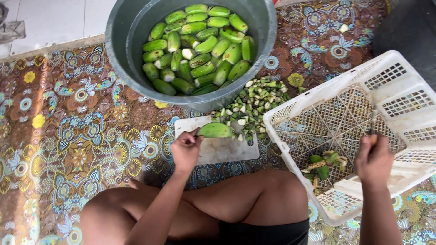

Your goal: The person sits on a patterned mat and uses a knife to cut the ends off green vegetables on a white cutting board. They place the trimmed vegetables into a large basin of water and discard the cut ends into a white plastic crate.

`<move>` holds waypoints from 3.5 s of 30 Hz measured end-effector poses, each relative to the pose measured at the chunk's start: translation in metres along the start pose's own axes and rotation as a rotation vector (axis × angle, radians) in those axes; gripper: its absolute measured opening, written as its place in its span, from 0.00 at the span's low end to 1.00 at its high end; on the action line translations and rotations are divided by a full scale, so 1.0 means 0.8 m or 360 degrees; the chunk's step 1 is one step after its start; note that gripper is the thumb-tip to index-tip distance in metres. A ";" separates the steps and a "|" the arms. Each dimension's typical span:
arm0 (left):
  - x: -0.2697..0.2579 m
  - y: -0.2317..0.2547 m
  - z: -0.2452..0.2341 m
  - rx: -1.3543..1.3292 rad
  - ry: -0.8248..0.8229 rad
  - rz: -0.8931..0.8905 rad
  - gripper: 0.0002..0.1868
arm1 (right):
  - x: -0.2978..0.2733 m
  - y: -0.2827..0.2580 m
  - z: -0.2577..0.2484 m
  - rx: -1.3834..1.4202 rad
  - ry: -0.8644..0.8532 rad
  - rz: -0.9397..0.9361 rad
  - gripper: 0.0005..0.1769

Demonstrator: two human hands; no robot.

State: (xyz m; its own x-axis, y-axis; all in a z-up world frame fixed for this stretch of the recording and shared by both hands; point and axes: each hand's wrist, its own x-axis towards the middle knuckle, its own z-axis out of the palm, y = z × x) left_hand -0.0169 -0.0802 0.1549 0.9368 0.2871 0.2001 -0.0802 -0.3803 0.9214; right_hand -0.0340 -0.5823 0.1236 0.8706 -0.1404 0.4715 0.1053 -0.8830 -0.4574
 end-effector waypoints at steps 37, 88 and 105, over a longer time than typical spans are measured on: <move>-0.017 -0.235 -0.043 0.1157 -0.0281 -0.0434 0.24 | -0.011 -0.330 0.211 -0.0288 -0.0865 0.0571 0.25; -0.005 -0.259 0.009 0.1546 -0.0431 -0.0078 0.31 | -0.151 -0.436 0.320 0.0144 -0.1412 0.0341 0.19; -0.005 -0.262 0.013 0.1591 -0.0527 -0.0102 0.30 | -0.152 -0.431 0.333 0.0024 -0.1505 0.0326 0.27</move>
State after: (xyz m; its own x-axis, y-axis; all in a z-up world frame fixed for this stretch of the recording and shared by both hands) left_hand 0.0001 -0.0105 -0.0423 0.9876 0.1353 -0.0793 0.1489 -0.9678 0.2029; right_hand -0.0479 -0.1412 0.0236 0.8989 0.1334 -0.4173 -0.0912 -0.8746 -0.4761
